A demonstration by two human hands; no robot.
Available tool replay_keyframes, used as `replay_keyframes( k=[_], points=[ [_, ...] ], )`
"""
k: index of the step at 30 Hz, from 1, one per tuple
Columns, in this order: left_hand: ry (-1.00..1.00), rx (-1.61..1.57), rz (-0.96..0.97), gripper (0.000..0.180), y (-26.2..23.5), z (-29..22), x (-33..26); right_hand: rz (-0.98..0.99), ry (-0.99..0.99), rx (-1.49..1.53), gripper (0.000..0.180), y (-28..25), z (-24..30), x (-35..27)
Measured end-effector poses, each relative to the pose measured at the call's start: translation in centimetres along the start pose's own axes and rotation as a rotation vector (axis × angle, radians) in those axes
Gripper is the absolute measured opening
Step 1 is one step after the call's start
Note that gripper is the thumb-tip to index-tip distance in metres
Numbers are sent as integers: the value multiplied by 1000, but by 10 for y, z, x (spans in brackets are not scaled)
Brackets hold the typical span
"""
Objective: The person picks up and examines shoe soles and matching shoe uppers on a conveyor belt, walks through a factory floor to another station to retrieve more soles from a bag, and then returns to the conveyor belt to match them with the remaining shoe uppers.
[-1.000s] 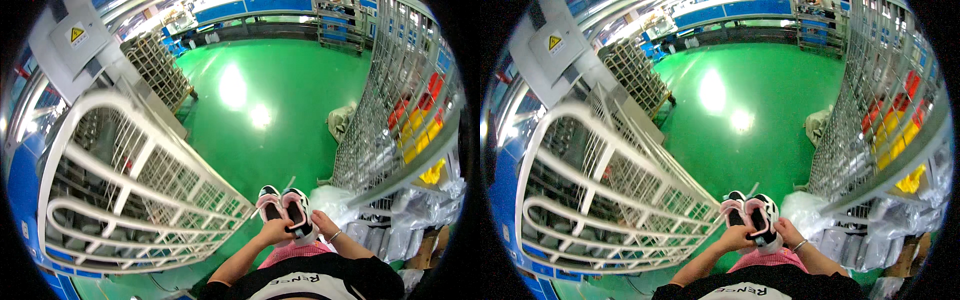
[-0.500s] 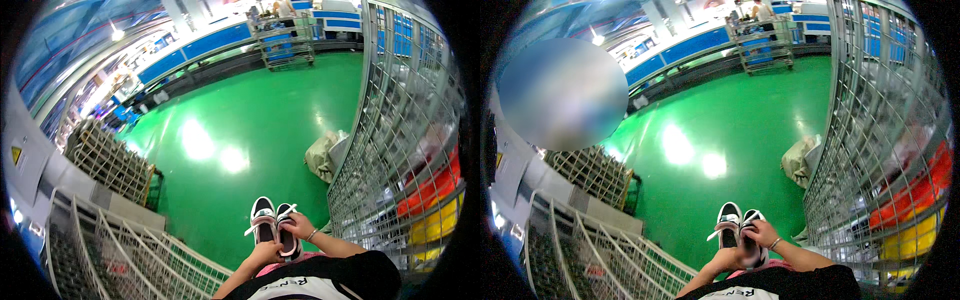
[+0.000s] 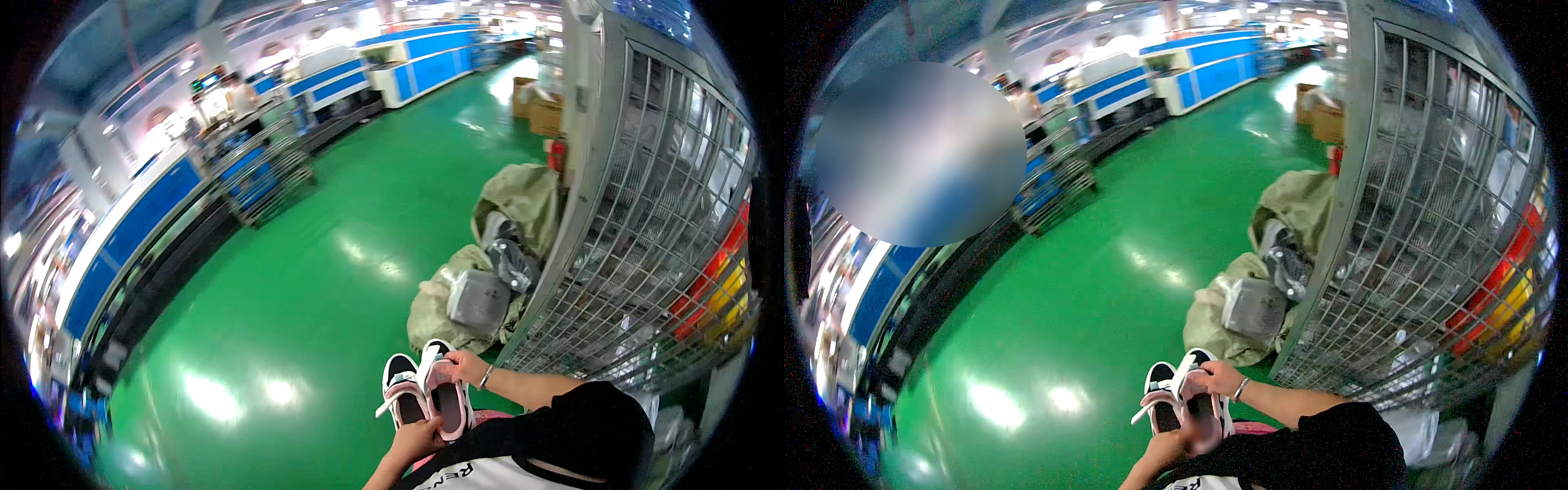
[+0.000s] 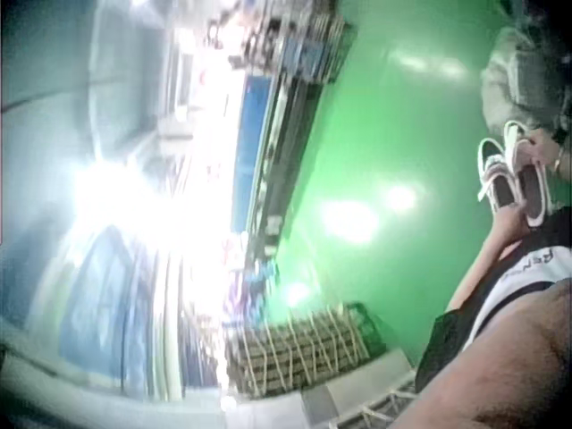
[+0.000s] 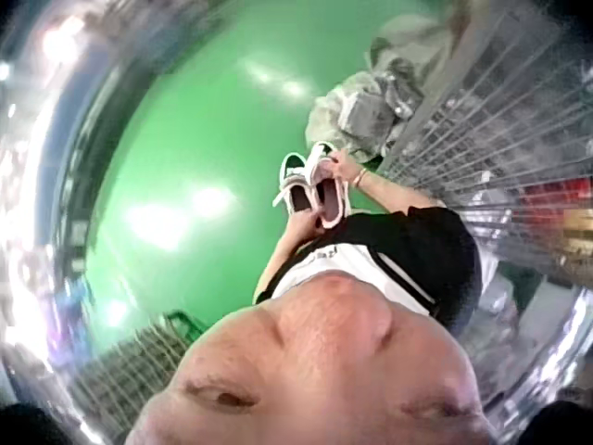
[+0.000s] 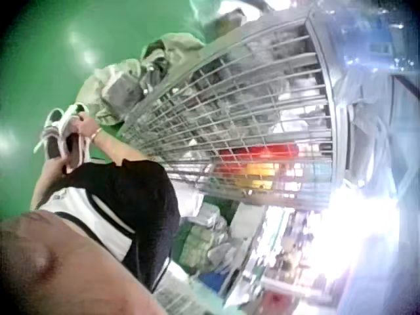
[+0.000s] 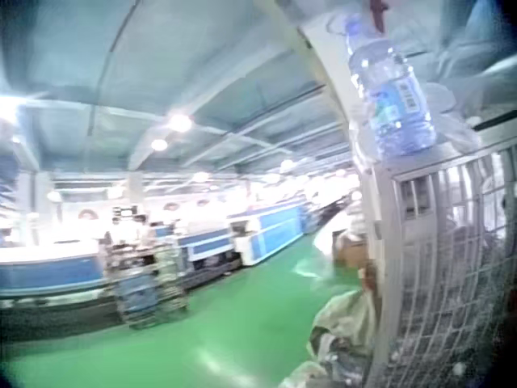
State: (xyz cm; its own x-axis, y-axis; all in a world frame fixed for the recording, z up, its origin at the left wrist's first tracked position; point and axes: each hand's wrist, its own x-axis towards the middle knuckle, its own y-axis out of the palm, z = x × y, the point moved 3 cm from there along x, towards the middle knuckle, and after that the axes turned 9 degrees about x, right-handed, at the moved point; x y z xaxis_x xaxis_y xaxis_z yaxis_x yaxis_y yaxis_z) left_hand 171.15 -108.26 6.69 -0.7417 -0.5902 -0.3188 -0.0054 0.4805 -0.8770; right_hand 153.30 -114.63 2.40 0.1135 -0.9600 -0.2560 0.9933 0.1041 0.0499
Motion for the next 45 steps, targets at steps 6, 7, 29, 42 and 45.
replay_keyframes(
  k=[6, 7, 29, 42, 45],
  points=[
    [219, 108, 248, 40, -71, 118, 112, -394, 32, 329, 26, -38, -22, 118],
    [243, 123, 251, 40, -77, 143, 129, -452, -11, 361, 24, -45, -22, 146],
    [573, 271, 354, 37, -385, 474, 610, -826, -46, 508, 22, -214, 152, 678],
    [727, 336, 538, 39, -509, 503, 1006, -1034, -88, 634, 22, -491, 192, 909],
    [715, 196, 428, 38, -554, 522, 1074, -921, 75, 234, 28, -549, 290, 996]
  ],
)
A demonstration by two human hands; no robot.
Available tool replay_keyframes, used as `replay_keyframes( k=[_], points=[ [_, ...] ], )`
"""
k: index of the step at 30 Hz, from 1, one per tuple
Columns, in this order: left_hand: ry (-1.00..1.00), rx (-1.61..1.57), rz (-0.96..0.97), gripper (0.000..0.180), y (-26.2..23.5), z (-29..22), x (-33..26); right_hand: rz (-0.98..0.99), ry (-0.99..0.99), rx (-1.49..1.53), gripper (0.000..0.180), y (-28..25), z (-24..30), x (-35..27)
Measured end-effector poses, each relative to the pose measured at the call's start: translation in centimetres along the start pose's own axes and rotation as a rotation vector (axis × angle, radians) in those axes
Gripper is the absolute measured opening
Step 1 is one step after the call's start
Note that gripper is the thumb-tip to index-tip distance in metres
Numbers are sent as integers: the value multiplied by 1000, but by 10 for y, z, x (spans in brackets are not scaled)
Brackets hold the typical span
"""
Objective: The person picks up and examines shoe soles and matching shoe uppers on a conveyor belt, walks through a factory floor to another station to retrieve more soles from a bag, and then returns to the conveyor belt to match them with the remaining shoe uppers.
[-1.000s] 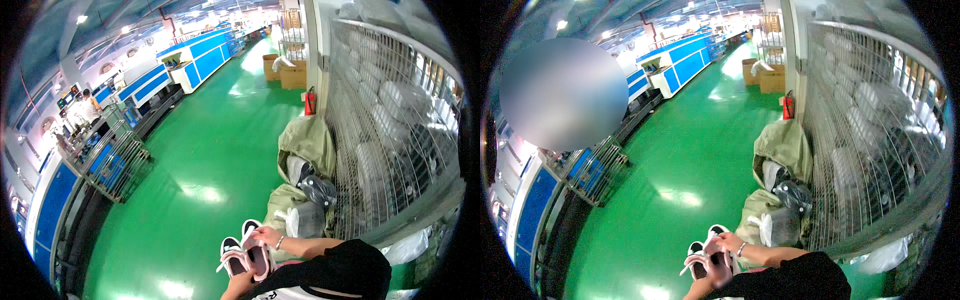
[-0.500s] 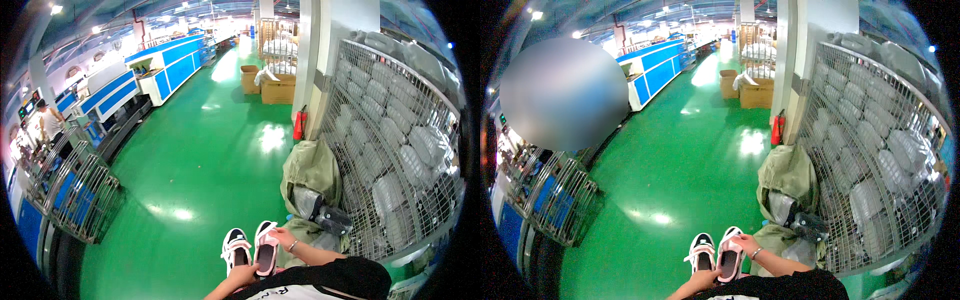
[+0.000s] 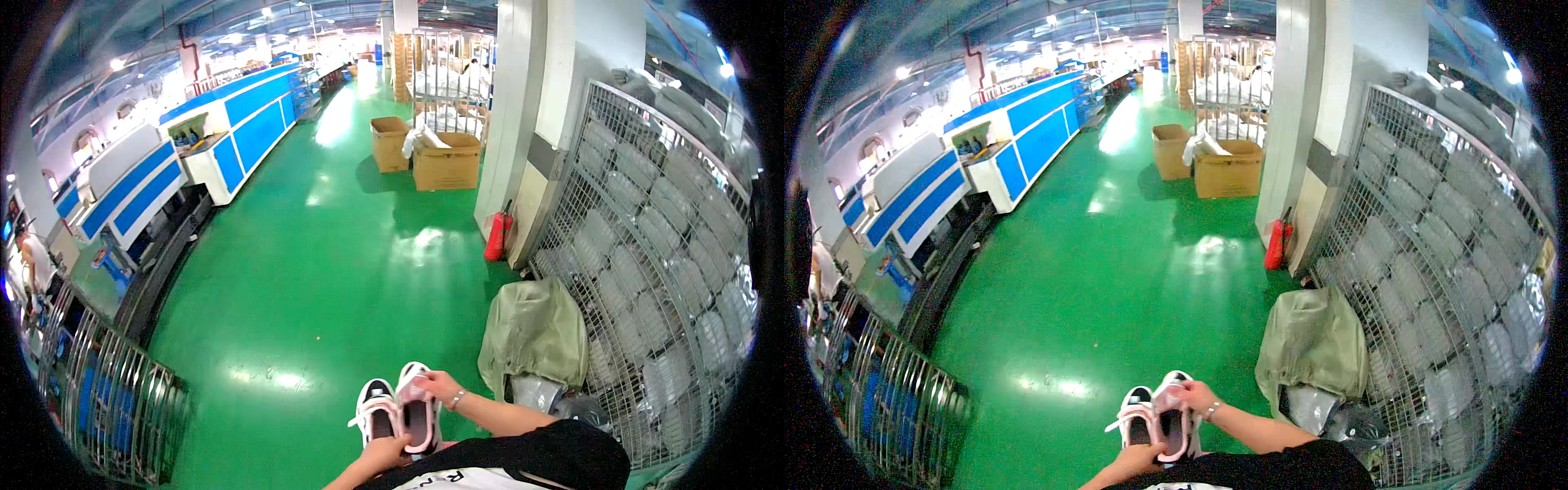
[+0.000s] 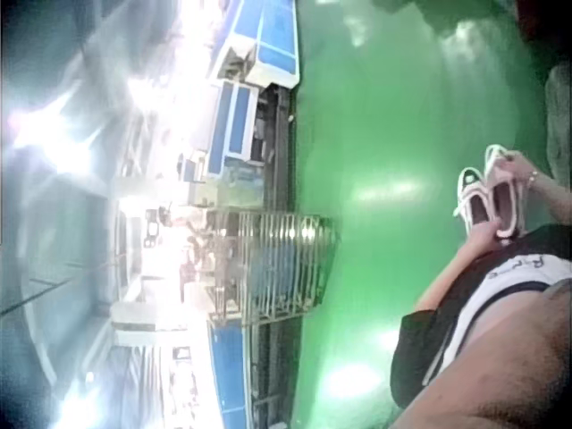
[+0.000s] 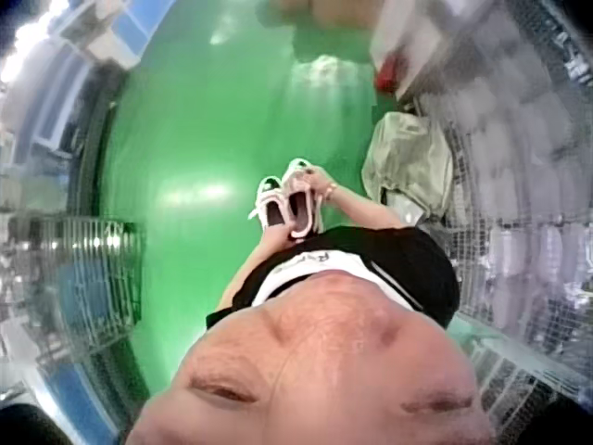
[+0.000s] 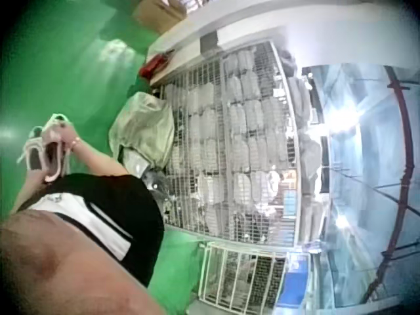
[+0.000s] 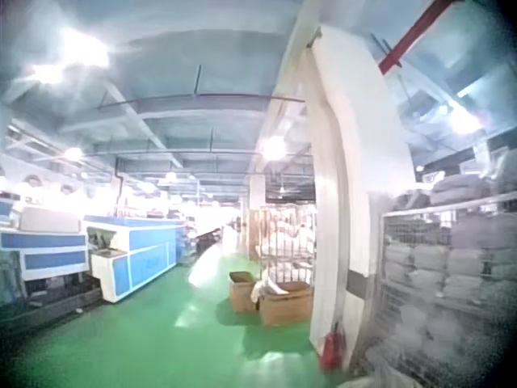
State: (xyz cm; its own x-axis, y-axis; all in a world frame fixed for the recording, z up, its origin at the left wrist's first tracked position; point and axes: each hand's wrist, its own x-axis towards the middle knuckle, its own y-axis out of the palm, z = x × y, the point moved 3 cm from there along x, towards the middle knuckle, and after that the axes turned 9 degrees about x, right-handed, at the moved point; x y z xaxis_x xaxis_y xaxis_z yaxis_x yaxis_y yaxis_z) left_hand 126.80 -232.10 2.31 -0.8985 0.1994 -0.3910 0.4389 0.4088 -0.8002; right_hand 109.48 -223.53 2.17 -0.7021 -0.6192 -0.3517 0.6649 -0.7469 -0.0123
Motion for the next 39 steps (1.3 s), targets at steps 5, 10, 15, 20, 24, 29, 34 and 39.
replay_keyframes(
  k=[5, 10, 15, 20, 24, 29, 34, 39],
  points=[
    [-171, -62, -128, 39, -83, 106, 73, 213, -51, -167, 29, 32, 39, 185],
    [-106, 4, -134, 43, -209, 218, 165, -47, 33, -41, 30, 13, 70, 348],
    [215, 113, 34, 42, -329, 296, 288, -303, 56, 250, 25, -47, 117, 447],
    [409, 321, 121, 37, -424, 399, 435, -446, 5, 679, 22, -72, 150, 574],
    [381, 284, 47, 38, -541, 490, 532, -437, -82, 796, 21, -93, 196, 738],
    [152, 119, -10, 36, -647, 599, 587, -127, 41, 140, 27, -56, 327, 952],
    [-133, -177, -473, 29, -707, 731, 676, 199, -116, -361, 39, 2, 431, 1162],
    [-28, 29, -224, 30, -857, 832, 786, -16, -183, -144, 33, -22, 465, 1336]
  ],
)
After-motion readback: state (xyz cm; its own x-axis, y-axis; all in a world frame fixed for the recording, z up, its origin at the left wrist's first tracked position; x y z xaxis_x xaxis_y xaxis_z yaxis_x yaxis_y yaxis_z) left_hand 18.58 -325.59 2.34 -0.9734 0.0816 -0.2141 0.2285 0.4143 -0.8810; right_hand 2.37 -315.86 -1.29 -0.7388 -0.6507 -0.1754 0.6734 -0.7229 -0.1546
